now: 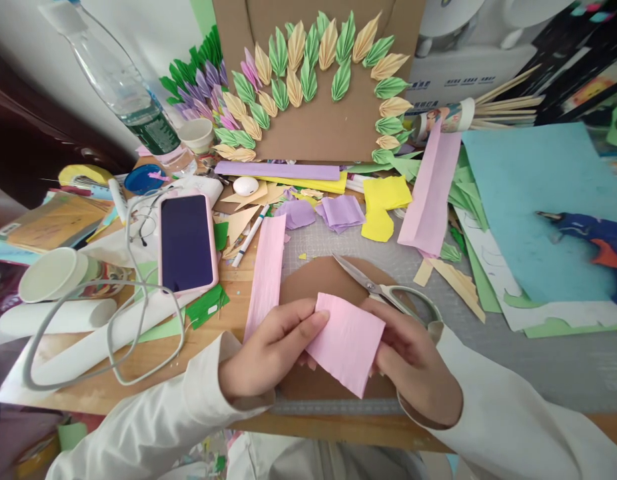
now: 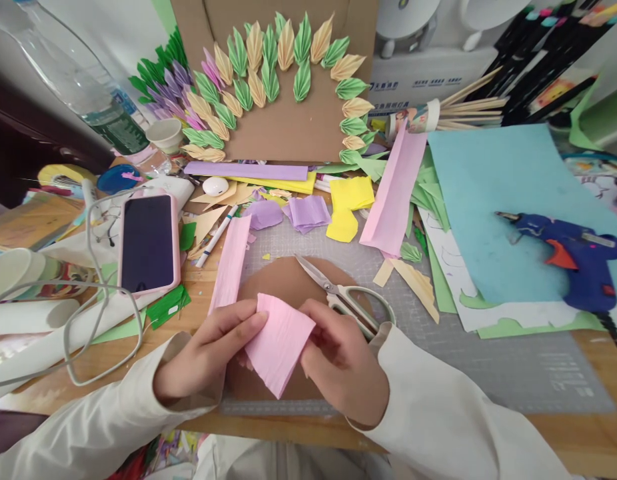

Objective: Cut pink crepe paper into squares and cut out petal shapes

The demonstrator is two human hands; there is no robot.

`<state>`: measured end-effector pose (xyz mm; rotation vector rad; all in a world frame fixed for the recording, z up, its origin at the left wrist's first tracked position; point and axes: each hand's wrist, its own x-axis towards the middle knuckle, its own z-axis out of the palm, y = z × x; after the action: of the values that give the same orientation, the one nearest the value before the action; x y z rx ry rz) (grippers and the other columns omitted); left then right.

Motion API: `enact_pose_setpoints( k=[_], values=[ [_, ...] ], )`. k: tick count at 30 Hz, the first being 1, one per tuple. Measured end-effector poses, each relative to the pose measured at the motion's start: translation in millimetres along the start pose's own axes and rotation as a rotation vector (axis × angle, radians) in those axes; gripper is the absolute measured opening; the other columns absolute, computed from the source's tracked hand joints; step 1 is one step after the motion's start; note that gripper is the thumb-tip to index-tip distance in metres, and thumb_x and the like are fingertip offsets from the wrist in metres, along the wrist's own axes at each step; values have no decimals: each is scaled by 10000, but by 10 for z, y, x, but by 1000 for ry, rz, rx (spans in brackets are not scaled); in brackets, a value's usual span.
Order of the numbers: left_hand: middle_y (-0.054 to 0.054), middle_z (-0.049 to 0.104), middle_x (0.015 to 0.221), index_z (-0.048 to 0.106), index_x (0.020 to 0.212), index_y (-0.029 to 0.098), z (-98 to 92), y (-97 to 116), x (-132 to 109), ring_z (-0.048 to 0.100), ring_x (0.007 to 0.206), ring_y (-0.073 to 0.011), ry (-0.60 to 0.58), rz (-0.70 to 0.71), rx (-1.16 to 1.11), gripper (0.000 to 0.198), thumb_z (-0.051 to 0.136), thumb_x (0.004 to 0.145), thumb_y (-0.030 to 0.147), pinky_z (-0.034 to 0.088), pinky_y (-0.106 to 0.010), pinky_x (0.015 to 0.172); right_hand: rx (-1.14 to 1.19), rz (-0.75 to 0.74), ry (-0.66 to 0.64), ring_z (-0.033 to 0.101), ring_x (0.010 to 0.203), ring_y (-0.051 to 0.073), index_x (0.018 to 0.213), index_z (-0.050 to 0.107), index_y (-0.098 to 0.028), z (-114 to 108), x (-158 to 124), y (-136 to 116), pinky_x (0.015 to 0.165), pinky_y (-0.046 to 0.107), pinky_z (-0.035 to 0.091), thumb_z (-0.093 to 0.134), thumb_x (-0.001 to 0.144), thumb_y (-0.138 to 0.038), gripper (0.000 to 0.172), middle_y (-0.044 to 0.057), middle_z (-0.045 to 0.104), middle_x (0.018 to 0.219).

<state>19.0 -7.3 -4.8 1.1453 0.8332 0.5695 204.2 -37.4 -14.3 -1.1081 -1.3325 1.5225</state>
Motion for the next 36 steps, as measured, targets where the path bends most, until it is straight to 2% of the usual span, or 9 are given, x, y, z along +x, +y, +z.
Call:
enact_pose_setpoints(
  k=[2, 6, 11, 15, 22, 25, 28, 30, 36],
  values=[
    [44, 392, 593, 453, 662, 168, -16, 11, -23, 344, 516, -80, -24, 63, 135, 367, 430, 970, 366, 266, -219, 472, -65, -38, -18, 459, 551, 110, 776, 513, -204, -2, 23, -18, 488, 223, 363, 521, 794, -148, 60, -33, 513, 653],
    [44, 339, 582, 415, 613, 166, -36, 12, -49, 292, 527, -81, -79, 126, 266, 393, 423, 972, 326, 238, -236, 478, -159, -55, -71, 483, 576, 119, 834, 516, -214, -14, 35, -17, 496, 226, 357, 591, 761, -156, 120, -36, 543, 685],
    [19, 451, 639, 560, 725, 142, 18, 0, -13, 379, 574, -96, -114, 50, 49, 285, 564, 887, 376, 309, -224, 510, -235, -114, -8, 351, 493, 92, 667, 443, -215, -29, 19, -5, 453, 227, 275, 587, 812, -190, 205, -70, 413, 569],
    [4, 522, 622, 592, 713, 131, 64, -8, 18, 452, 556, -99, -98, -51, -82, 283, 635, 837, 382, 385, -222, 526, -217, -88, 21, 439, 525, 103, 726, 511, -216, -25, 2, 21, 478, 226, 328, 572, 847, -206, 136, -52, 512, 614],
    [3, 564, 554, 630, 675, 118, -14, -8, 0, 470, 487, -75, 20, -72, -230, 313, 649, 848, 379, 403, -194, 492, -116, -69, -53, 469, 500, 116, 748, 520, -214, -86, -5, -26, 471, 246, 364, 387, 984, -321, 291, -29, 522, 591],
    [-9, 599, 552, 644, 685, 115, -74, -40, 19, 493, 476, -73, 80, -70, -382, 323, 659, 839, 398, 404, -184, 484, -330, -69, 19, 521, 567, 140, 818, 543, -217, -193, 38, -126, 516, 263, 412, 413, 966, -327, 225, -6, 557, 658],
    [20, 541, 486, 601, 632, 119, -128, -54, 62, 449, 413, -48, 112, -86, -540, 350, 705, 792, 413, 372, -154, 436, -803, -86, 255, 568, 730, 209, 888, 540, -205, -315, 51, -123, 650, 341, 454, 486, 911, -328, 137, 50, 581, 797],
    [40, 491, 462, 568, 616, 124, -151, -45, 90, 400, 385, -30, 105, -83, -630, 347, 727, 769, 391, 340, -134, 409, -1064, -108, 317, 562, 874, 290, 932, 541, -185, -377, 25, -56, 770, 440, 449, 524, 875, -365, 190, 101, 573, 884],
    [46, 427, 450, 541, 618, 133, -166, 6, 121, 338, 402, -38, 64, -53, -843, 264, 695, 762, 292, 328, -137, 419, -1139, -40, 325, 572, 926, 317, 1040, 489, -155, -415, -127, 62, 808, 480, 467, 496, 877, -391, 286, 138, 529, 982]
  ],
)
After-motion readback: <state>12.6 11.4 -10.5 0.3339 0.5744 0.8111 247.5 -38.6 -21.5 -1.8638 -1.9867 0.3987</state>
